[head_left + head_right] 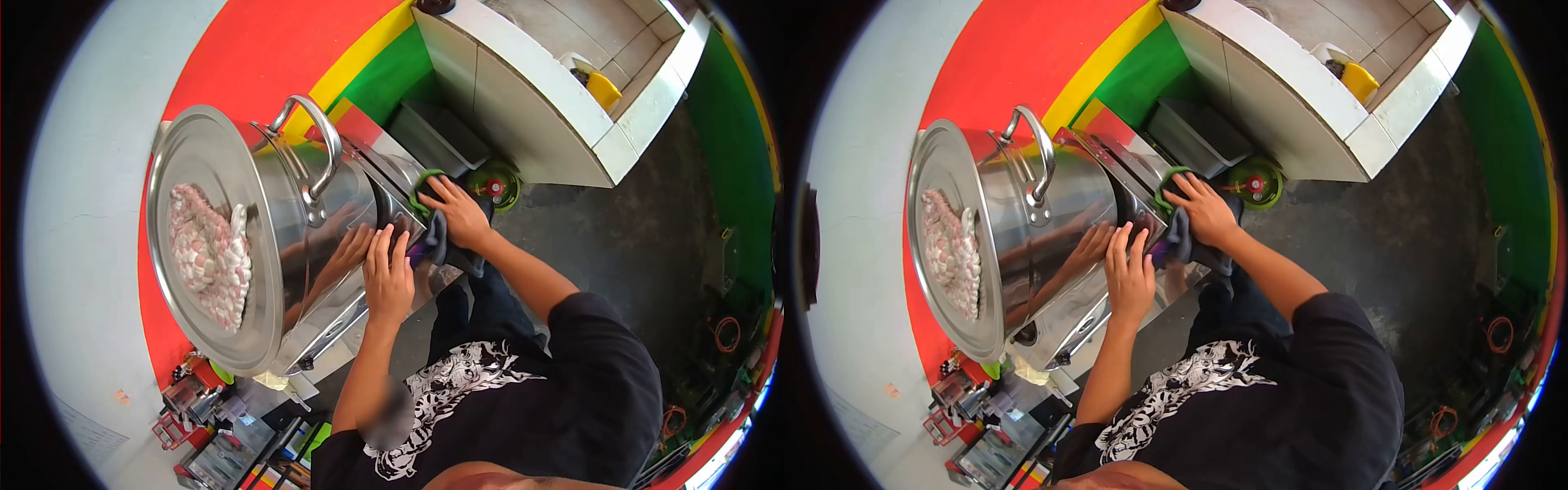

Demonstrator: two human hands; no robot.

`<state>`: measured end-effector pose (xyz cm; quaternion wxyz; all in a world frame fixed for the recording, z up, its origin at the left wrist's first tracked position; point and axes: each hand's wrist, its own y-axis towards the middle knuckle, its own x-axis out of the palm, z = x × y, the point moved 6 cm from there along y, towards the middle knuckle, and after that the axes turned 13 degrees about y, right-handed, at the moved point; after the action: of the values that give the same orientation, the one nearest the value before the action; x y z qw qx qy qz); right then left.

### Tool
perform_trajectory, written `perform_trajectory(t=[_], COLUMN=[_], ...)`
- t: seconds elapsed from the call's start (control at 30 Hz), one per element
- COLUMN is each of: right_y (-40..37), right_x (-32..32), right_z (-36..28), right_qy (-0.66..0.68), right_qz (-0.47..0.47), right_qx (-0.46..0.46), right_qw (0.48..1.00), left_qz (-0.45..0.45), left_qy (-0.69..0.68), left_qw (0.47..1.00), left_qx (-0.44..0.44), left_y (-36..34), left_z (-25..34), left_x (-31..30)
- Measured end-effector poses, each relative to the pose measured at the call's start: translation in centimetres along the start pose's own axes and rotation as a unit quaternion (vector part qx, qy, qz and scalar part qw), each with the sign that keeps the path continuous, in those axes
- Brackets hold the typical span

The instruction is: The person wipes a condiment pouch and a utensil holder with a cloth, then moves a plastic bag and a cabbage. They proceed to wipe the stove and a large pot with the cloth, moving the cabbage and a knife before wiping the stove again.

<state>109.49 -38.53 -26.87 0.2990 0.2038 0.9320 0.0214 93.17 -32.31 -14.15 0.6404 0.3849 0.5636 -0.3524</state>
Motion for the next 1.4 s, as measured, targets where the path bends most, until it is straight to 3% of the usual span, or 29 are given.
perform_trajectory(t=[0.03,0.17,0.23,0.3,0.4,0.5,0.6,0.67,0.73,0.77,0.8,0.87,0.93,0.97,1.1,1.17,1.3,1.4], right_y=[1.8,10.1,15.6,19.9,25.0,28.2,29.1,27.6,25.3,24.0,22.2,18.5,13.8,11.3,2.8,-1.2,-8.2,-11.7], right_x=[0.2,3.1,3.8,4.2,5.0,5.4,7.3,7.2,6.9,6.6,6.0,5.7,4.2,3.6,2.3,1.1,0.5,1.5], right_z=[0.2,2.3,2.4,2.0,2.0,2.8,2.5,2.5,2.5,2.8,2.1,2.8,2.5,1.7,1.8,1.7,-1.1,-1.4], right_qy=[-0.040,-0.106,-0.071,-0.127,-0.186,-0.165,-0.227,-0.236,-0.281,-0.242,-0.263,-0.286,-0.148,-0.152,-0.151,-0.042,-0.194,-0.226], right_qz=[-0.044,-0.029,-0.026,0.025,-0.032,0.013,0.061,0.058,0.005,-0.060,-0.067,-0.069,-0.026,-0.021,0.004,0.036,0.012,0.038], right_qx=[0.019,-0.106,-0.108,-0.183,-0.169,-0.124,-0.067,-0.074,-0.145,-0.093,-0.095,-0.099,-0.149,-0.150,-0.091,0.031,0.020,0.007], right_qw=[0.998,0.988,0.991,0.975,0.967,0.978,0.970,0.967,0.949,0.964,0.958,0.951,0.977,0.977,0.984,0.998,0.981,0.973], left_qz=[-0.018,-0.017,-0.022,-0.026,-0.020,-0.021,-0.011,0.002,0.022,0.031,0.037,0.047,0.038,0.043,0.038,0.073,0.039,-0.014], left_qy=[0.003,-0.019,-0.023,-0.048,-0.061,-0.075,-0.080,-0.087,-0.096,-0.094,-0.103,-0.094,-0.060,-0.059,-0.013,-0.009,-0.030,-0.053], left_qw=[1.000,0.999,0.999,0.998,0.998,0.997,0.996,0.996,0.995,0.994,0.993,0.994,0.997,0.997,0.998,0.995,0.992,0.990], left_qx=[-0.002,-0.025,-0.033,-0.026,-0.025,-0.030,-0.036,-0.032,-0.036,-0.035,-0.040,-0.042,-0.031,-0.026,-0.044,-0.073,-0.119,-0.127], left_y=[-0.5,-1.5,-1.7,-2.1,-2.2,-2.4,-2.5,-2.5,-2.3,-2.4,-2.5,-2.5,-2.9,-3.3,-6.5,-9.4,-15.3,-18.8], left_z=[-0.4,-1.8,-1.9,-2.1,-2.4,-2.4,-2.4,-2.6,-2.6,-2.5,-2.5,-2.0,-2.1,-1.6,0.6,1.4,2.9,3.0], left_x=[0.9,3.1,3.1,3.8,4.1,4.3,4.2,4.3,4.1,3.9,3.9,3.7,3.7,3.2,2.7,2.7,5.2,7.4])
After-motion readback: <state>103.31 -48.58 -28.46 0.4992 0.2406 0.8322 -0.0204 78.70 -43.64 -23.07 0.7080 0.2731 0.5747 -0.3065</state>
